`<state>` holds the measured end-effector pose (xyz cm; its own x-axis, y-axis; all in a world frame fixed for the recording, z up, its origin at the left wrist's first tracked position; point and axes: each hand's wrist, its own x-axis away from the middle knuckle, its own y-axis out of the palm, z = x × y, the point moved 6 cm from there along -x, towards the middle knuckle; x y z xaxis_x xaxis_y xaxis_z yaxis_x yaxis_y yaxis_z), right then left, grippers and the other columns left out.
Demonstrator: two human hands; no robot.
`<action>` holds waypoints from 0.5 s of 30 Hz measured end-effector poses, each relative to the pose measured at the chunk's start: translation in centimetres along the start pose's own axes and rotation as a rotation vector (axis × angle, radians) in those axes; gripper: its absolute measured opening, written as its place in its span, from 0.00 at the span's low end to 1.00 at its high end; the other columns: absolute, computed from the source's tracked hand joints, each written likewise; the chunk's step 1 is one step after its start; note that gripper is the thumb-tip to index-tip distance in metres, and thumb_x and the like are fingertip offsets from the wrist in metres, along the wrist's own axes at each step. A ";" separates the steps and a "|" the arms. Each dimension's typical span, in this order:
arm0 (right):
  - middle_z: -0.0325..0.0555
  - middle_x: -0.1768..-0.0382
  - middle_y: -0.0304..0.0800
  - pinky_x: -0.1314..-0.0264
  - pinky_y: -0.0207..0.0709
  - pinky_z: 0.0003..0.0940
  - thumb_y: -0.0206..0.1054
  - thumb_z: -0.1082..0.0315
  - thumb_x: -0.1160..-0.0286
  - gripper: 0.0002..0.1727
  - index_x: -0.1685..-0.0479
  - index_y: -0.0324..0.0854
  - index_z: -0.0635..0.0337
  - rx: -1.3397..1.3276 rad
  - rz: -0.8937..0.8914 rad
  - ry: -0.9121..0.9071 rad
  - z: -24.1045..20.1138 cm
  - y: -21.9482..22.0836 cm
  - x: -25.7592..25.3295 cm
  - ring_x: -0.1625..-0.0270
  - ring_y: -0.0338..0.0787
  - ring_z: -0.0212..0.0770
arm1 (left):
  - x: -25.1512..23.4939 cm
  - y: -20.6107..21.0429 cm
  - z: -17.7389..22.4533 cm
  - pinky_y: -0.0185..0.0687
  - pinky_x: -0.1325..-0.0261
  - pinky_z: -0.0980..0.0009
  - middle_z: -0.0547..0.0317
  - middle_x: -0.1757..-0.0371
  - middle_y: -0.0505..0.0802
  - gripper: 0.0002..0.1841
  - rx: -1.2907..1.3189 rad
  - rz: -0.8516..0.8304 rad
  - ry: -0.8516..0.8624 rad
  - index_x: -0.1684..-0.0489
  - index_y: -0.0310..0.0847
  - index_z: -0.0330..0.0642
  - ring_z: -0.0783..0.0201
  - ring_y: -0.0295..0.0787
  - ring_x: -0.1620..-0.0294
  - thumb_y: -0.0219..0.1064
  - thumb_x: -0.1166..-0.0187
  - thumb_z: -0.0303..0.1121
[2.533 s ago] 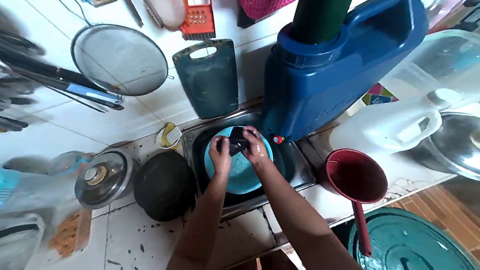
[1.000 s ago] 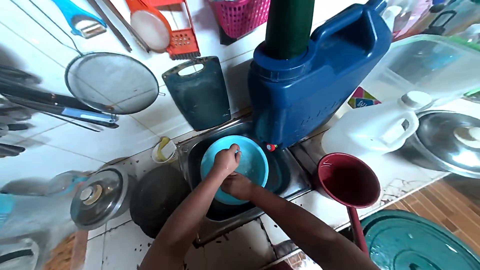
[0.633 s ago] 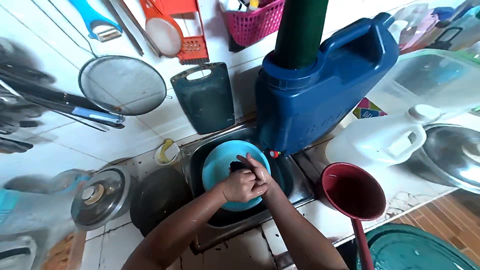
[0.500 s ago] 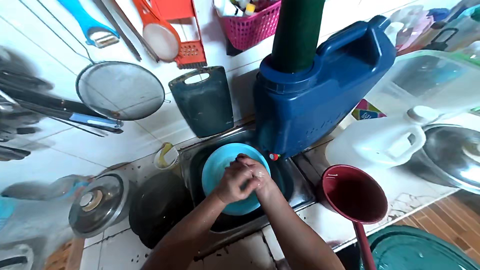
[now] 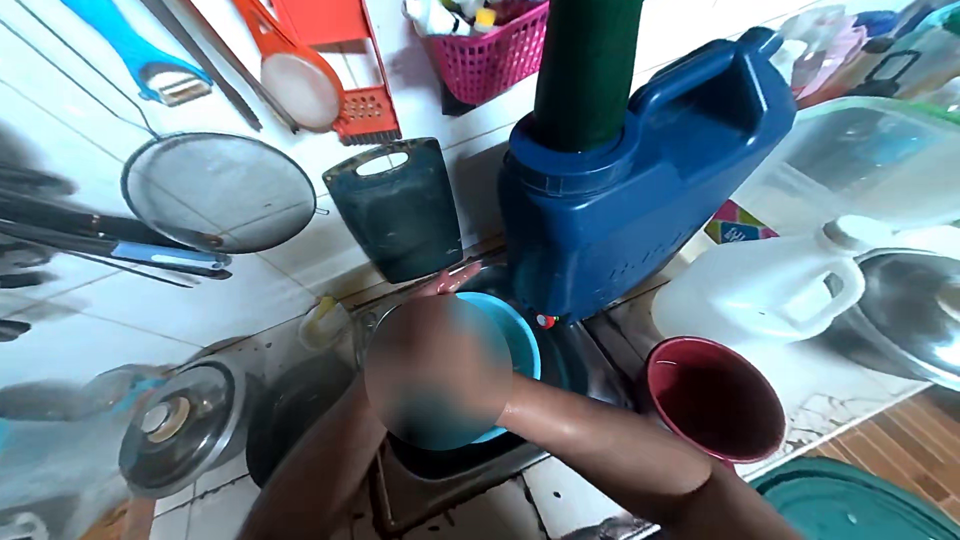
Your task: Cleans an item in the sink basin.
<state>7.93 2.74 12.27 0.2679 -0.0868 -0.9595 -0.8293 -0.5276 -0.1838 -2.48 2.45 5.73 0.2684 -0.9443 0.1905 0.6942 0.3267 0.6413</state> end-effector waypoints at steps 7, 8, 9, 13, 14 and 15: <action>0.35 0.73 0.89 0.52 0.79 0.39 0.63 0.74 0.29 0.15 0.81 0.86 0.46 0.061 -0.448 -0.346 -3.6 2.9 6.9 0.62 0.88 0.42 | -0.1 0.5 -3.7 0.70 0.79 0.86 0.78 0.87 0.70 0.20 -0.584 -0.189 -0.534 0.30 0.80 0.36 0.82 0.65 0.89 0.47 0.12 0.27; 0.35 0.72 0.90 0.53 0.79 0.38 0.64 0.74 0.30 0.14 0.80 0.87 0.47 0.093 -0.509 -0.365 -3.7 3.5 8.1 0.61 0.88 0.41 | -0.2 0.1 -4.4 0.69 0.78 0.84 0.78 0.85 0.69 0.19 -0.715 -0.180 -0.581 0.29 0.78 0.36 0.81 0.64 0.88 0.49 0.12 0.26; 0.35 0.72 0.90 0.54 0.78 0.38 0.64 0.75 0.31 0.14 0.80 0.88 0.47 0.127 -0.574 -0.369 -3.6 4.1 9.1 0.61 0.88 0.41 | -0.2 0.1 -5.0 0.69 0.77 0.83 0.76 0.83 0.68 0.18 -0.835 -0.147 -0.629 0.28 0.77 0.36 0.80 0.64 0.87 0.50 0.11 0.26; 0.45 0.62 0.94 0.52 0.82 0.42 0.63 0.79 0.27 0.12 0.68 0.93 0.59 0.125 -1.035 -0.307 -2.9 6.0 12.7 0.53 0.93 0.47 | -0.9 -0.7 -7.4 0.74 0.66 0.70 0.55 0.66 0.80 0.19 -1.343 -0.113 -0.737 0.22 0.74 0.41 0.68 0.70 0.76 0.50 0.05 0.34; 0.50 0.58 0.95 0.48 0.84 0.45 0.62 0.80 0.26 0.11 0.64 0.92 0.64 0.091 -1.146 -0.261 -2.6 6.5 13.7 0.49 0.93 0.50 | -1.2 -0.8 -8.0 0.77 0.59 0.64 0.47 0.59 0.84 0.20 -1.444 -0.123 -0.763 0.20 0.73 0.42 0.62 0.76 0.71 0.48 0.05 0.35; 0.55 0.53 0.94 0.45 0.85 0.49 0.61 0.82 0.25 0.11 0.60 0.91 0.69 0.057 -1.244 -0.200 -2.2 7.0 14.8 0.45 0.93 0.54 | -1.5 -1.1 -8.7 0.81 0.52 0.58 0.40 0.52 0.87 0.21 -1.508 -0.132 -0.778 0.19 0.72 0.41 0.55 0.82 0.64 0.47 0.04 0.35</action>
<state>7.14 -4.06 -2.74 0.8064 0.5732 -0.1455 -0.0910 -0.1229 -0.9882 2.15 3.86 -1.70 0.1130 -0.6116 0.7831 0.7766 -0.4372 -0.4535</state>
